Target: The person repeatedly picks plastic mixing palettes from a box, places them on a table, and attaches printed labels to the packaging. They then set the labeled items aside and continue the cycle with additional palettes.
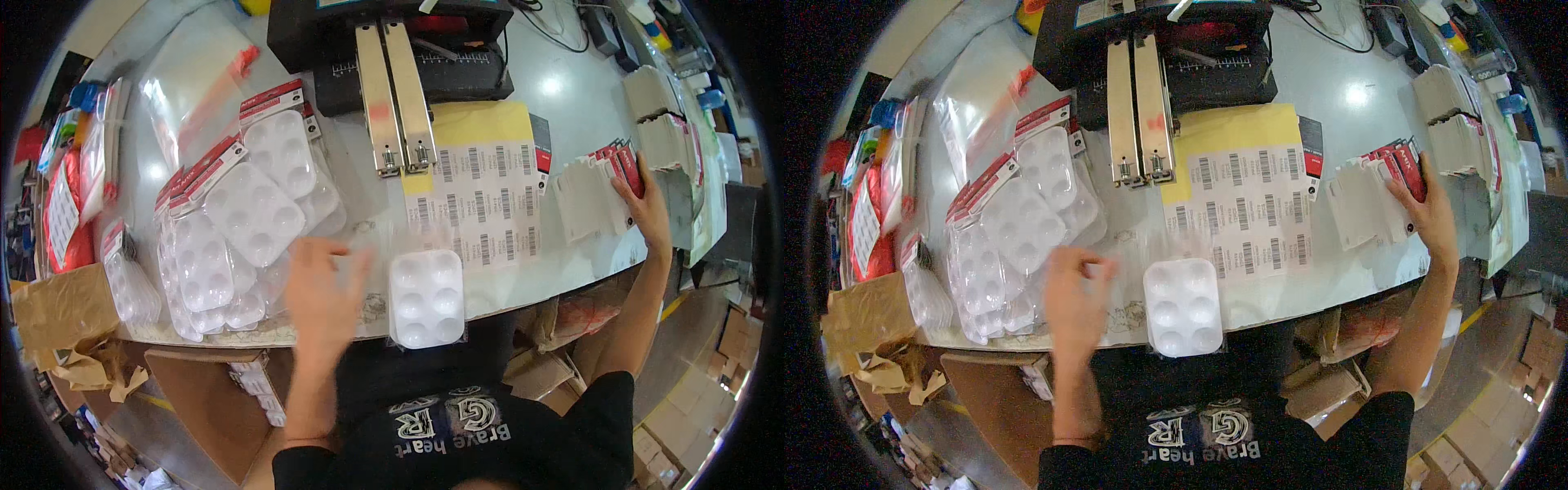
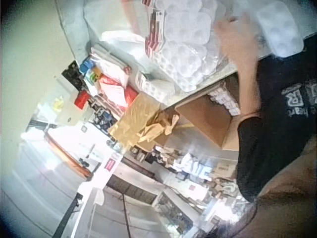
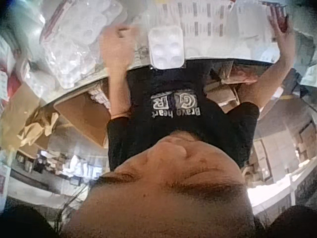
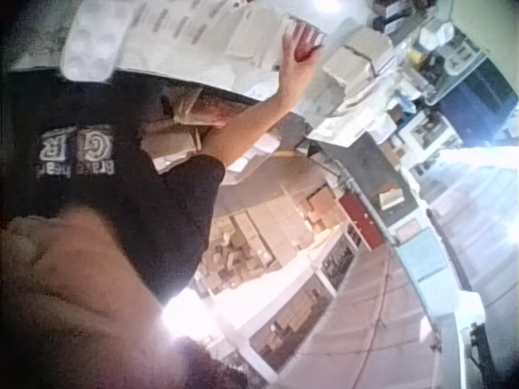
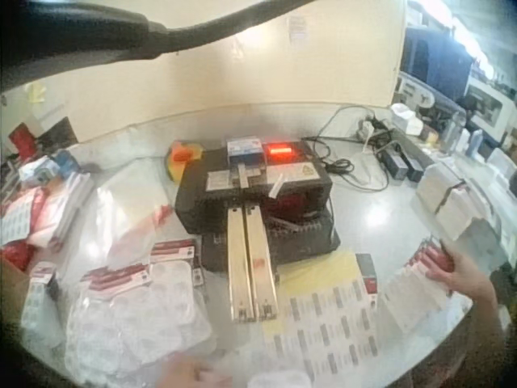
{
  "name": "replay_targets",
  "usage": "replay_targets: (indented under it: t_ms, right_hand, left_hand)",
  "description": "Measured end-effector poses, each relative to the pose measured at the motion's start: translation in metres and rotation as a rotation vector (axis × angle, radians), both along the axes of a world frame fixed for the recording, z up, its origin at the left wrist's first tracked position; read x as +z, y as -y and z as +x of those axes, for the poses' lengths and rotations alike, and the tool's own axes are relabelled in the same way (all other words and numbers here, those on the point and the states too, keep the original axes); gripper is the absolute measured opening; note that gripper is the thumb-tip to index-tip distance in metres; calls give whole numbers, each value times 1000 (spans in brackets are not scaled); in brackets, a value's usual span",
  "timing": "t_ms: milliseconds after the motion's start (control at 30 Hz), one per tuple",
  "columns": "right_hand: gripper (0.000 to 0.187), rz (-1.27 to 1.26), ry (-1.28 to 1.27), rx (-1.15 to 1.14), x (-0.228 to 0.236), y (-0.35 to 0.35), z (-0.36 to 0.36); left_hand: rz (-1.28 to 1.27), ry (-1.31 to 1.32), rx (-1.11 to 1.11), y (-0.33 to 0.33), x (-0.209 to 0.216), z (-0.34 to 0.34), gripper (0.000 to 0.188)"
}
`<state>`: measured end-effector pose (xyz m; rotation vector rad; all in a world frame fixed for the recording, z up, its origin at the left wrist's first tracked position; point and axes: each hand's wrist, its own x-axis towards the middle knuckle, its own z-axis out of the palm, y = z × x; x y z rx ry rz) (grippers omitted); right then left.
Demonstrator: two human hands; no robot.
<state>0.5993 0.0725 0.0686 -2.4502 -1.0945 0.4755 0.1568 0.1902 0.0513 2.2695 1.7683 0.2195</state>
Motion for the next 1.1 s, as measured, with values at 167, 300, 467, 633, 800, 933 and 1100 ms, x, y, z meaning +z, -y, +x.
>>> replay_targets:
  t_ms: [167,300,467,633,800,933,1100]
  right_hand:
    - [77,57,83,-24,11,-10,-15]
    - [72,177,172,-1,-2,-1,-11]
    - [68,223,220,5,-4,0,-14]
    - [50,154,471,-188,24,-14,-70]
    - [38,507,-248,85,52,-18,-164]
    - [36,204,-387,528,48,-43,-206]
    - [39,167,-483,499,56,-60,-211]
  left_hand:
    - [-219,433,26,32,-36,29,15]
    - [-247,773,52,32,-42,32,15]
    - [-634,1437,196,40,-30,38,10]
    - [-789,1537,146,41,-11,36,8]
    - [-762,1340,45,53,10,33,19]
    - [-723,1217,-26,60,17,27,15]
    - [-652,1120,-11,58,16,16,15]
